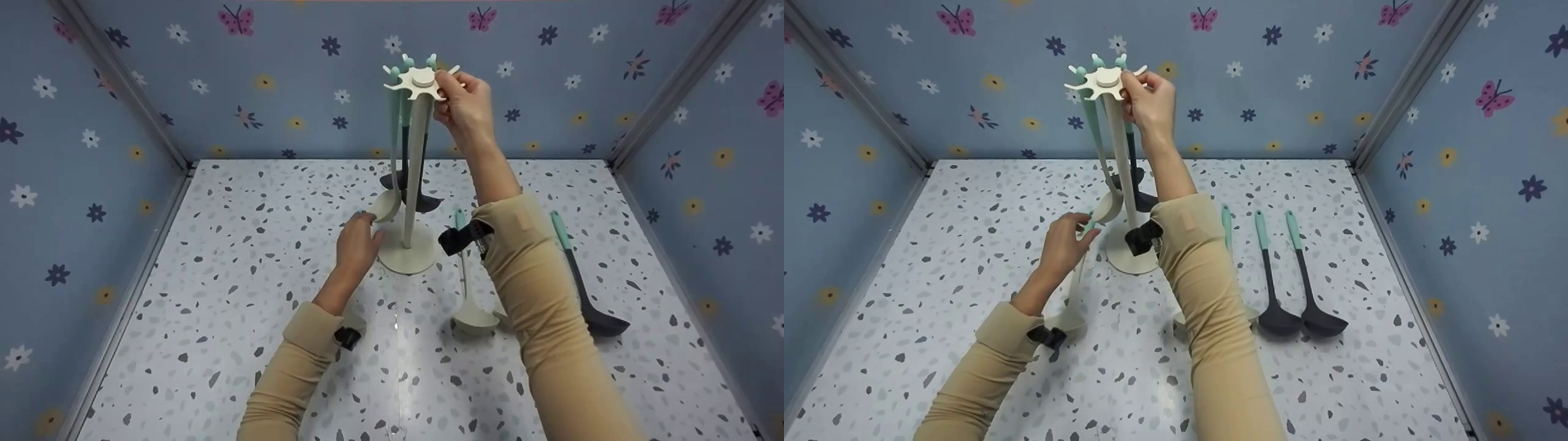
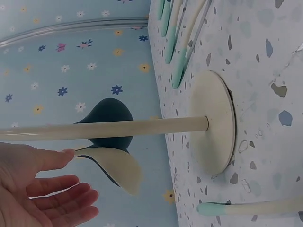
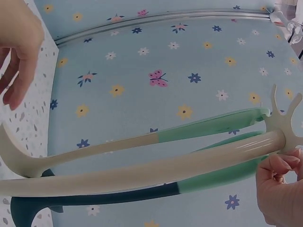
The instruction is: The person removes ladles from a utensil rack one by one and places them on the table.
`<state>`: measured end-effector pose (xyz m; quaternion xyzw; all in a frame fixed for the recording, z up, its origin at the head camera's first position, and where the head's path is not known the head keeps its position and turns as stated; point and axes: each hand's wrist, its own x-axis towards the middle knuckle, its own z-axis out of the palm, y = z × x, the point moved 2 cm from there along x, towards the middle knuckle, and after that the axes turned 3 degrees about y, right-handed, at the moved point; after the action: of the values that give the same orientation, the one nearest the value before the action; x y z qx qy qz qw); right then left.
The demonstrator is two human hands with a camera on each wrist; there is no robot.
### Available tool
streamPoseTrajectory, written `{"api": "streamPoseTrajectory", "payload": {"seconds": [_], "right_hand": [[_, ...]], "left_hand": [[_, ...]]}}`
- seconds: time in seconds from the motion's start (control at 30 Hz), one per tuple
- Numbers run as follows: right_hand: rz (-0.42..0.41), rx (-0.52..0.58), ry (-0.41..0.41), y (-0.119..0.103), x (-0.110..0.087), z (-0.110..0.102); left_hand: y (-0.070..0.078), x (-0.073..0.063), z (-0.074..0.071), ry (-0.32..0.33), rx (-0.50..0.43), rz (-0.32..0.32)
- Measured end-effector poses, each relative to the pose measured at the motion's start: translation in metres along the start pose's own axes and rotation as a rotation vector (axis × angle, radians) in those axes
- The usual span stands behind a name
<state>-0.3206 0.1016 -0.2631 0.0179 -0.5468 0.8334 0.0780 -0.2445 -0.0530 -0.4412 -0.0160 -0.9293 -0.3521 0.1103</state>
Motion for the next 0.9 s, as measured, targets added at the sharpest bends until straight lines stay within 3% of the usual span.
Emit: {"api": "streamPoseTrajectory", "payload": {"seconds": [0.33,0.57,0.73,0.9], "right_hand": [[0.0,0.017,-0.002,0.0,0.001,0.0],[0.032,0.044,0.016,0.0,0.0,0.0],[0.015,0.025,0.006,-0.001,0.0,0.0],[0.017,0.01,0.009,0.0,0.0,0.0]], "left_hand": [[0.016,0.027,-0.006,0.09,-0.1,0.046],[0.023,0.042,-0.002,0.144,-0.205,0.145],[0.024,0.05,0.004,0.17,-0.356,0.222],[0.024,0.056,0.009,0.174,-0.5,0.223]]}}
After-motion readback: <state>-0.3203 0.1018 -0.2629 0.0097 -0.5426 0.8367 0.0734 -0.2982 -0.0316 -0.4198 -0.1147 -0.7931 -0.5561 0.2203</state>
